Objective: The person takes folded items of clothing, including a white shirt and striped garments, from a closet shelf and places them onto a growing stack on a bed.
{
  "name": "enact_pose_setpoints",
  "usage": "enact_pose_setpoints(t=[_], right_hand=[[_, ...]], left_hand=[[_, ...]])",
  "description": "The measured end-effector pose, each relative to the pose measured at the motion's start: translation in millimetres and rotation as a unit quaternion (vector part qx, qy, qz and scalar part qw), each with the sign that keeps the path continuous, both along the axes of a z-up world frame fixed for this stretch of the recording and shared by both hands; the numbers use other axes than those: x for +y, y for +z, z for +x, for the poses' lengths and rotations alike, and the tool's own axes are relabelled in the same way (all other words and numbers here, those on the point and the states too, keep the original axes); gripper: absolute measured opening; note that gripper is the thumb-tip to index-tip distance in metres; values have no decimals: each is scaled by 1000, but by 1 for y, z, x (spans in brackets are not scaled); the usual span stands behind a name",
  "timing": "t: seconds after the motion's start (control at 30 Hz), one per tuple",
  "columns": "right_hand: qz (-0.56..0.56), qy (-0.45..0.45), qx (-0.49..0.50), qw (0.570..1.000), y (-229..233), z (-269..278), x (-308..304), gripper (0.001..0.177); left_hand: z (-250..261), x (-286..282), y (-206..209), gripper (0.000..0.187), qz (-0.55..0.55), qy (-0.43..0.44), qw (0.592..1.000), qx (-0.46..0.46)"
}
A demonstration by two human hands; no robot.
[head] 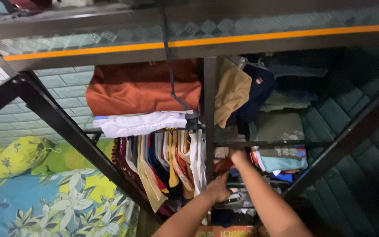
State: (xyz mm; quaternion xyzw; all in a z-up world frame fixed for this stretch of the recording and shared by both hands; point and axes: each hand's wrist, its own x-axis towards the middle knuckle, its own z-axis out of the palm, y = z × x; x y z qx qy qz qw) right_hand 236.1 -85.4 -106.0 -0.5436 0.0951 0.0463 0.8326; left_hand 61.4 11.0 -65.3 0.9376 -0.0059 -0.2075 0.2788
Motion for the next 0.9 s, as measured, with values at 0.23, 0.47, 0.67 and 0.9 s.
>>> enact_pose_setpoints(t=[0.23, 0.47, 0.67, 0.9], right_hand=[[0, -37, -81, 996, -1, -5, -19, 42], [-32, -37, -37, 998, -57, -87, -58, 40], [-18, 17, 21, 999, -56, -99, -78, 43], [59, 38, 82, 994, -45, -144, -89, 41]], left_hand=[[11, 4, -23, 88, 3, -21, 999, -32], [-14, 26, -41, 84, -39, -76, 995, -59], [-28, 44, -94, 85, -446, -20, 894, 41], [-35, 31, -46, 80, -597, 200, 729, 270]])
